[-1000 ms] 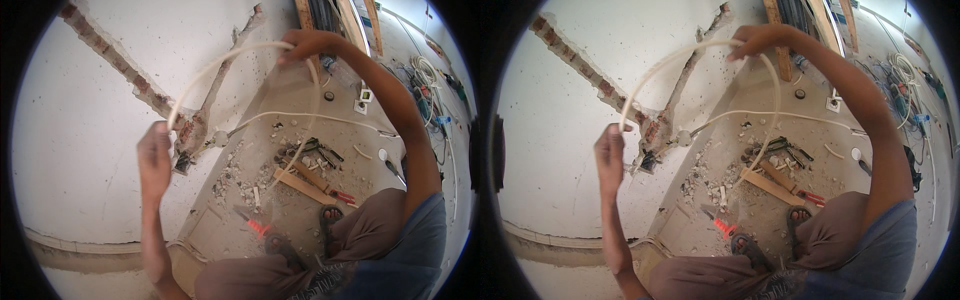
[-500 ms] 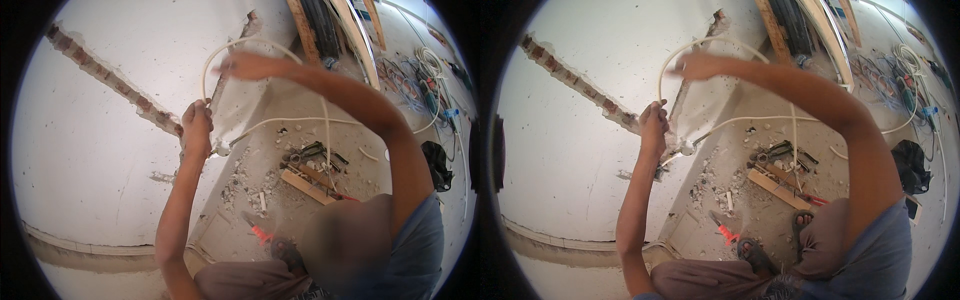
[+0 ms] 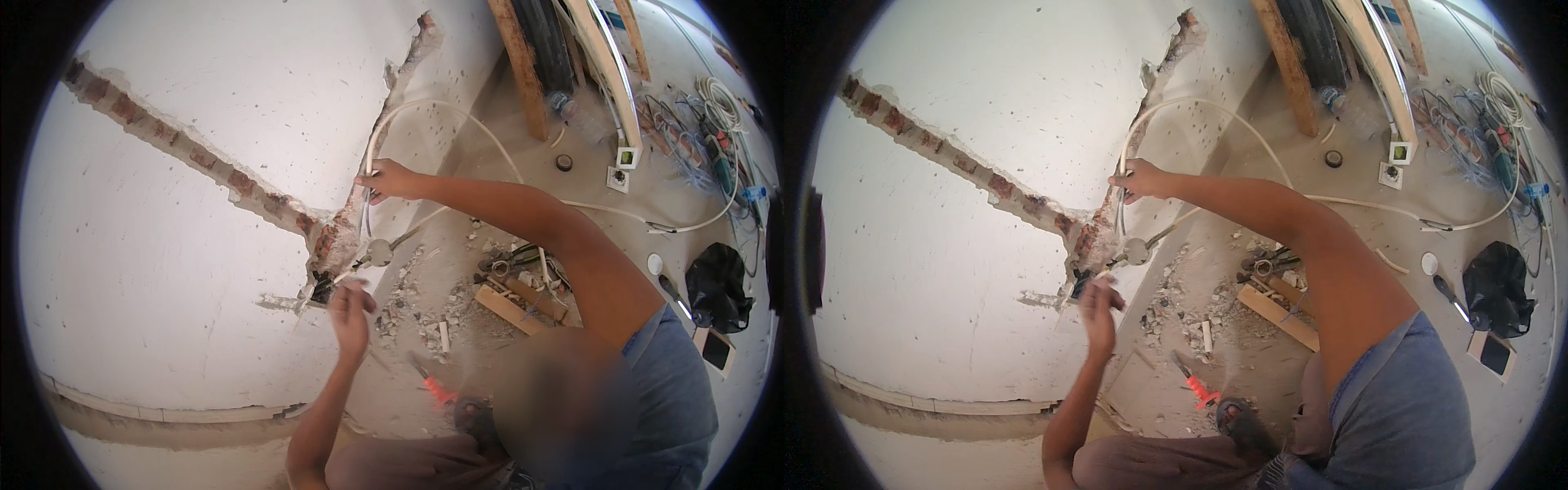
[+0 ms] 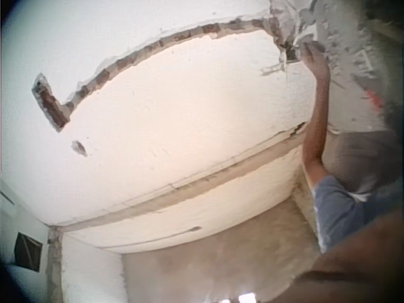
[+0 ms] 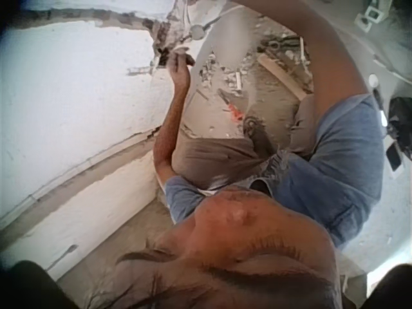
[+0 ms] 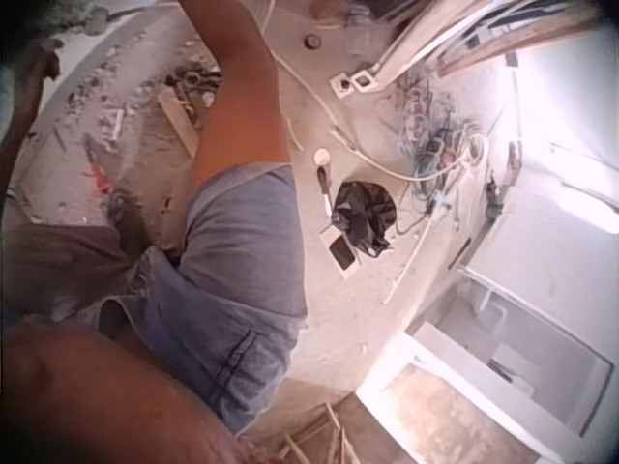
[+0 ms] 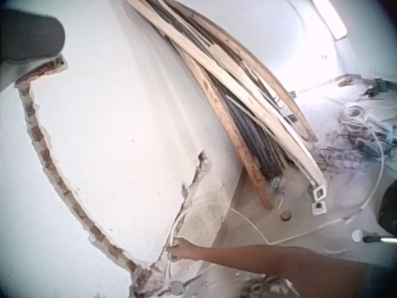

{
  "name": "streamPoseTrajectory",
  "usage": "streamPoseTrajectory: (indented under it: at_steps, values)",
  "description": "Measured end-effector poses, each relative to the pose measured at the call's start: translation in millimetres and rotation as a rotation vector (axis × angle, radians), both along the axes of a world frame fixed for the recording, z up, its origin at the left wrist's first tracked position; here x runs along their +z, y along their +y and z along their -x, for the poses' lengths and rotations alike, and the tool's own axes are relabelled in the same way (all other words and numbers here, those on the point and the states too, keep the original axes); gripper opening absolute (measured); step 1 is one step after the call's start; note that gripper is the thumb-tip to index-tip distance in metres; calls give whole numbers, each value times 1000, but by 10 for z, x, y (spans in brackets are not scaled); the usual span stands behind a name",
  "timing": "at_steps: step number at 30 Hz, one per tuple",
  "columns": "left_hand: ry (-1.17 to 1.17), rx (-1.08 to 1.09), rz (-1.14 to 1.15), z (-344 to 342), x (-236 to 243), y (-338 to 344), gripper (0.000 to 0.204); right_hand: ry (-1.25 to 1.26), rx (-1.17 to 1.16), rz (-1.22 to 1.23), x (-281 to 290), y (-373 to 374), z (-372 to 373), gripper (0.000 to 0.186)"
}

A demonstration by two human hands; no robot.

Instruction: The person wires an electrical outlet box by hand and using a tool, pulling a cable through the wall, inserting the wires into the back of the outlet box, and securing it into a recessed hole in the wall.

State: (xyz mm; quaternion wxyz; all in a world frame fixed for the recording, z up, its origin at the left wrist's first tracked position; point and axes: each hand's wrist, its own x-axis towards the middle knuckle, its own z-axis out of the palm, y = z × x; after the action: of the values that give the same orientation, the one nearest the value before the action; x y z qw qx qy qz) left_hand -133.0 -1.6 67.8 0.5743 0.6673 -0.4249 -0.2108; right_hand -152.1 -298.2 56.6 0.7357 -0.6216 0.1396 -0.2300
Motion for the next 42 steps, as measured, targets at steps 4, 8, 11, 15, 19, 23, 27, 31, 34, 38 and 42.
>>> streamPoseTrajectory:
  at_steps: [4, 8, 11, 15, 19, 23, 27, 31, 34, 38, 42]
  values:
    - [615, 38, -427, -129, -564, 18, 33, -32, -113, -3, -168, -70, -108, 43]
    - [863, 21, -301, -335, -799, -232, 48, -68, -83, 9, -254, -72, -141, 38]
    - [889, -13, -230, -432, -873, -448, 44, -62, -49, 8, -317, -53, -133, 35]
    - [942, 21, -115, -489, -983, -589, 36, -86, -16, 67, -381, -38, -120, 33]
    - [939, 31, -12, -516, -1066, -593, 30, -132, -11, 117, -391, -13, -122, 30]
    - [943, 35, 12, -484, -1104, -532, 31, -168, 55, 92, -402, 13, -132, 28]
    - [944, 18, -12, -479, -1087, -491, 34, -225, 92, 100, -431, 27, -156, 28]
    - [952, 2, 5, -486, -1076, -483, 34, -286, 54, 67, -479, 56, -143, 27]
    - [958, 9, -2, -492, -1075, -478, 36, -280, 40, 17, -519, 74, -92, 27]
    - [1031, -19, 3, -502, -1041, -450, 39, -171, 61, 22, -522, 56, -95, 26]
    - [1086, -67, 33, -512, -957, -425, 39, -106, 74, 76, -498, 49, -160, 28]
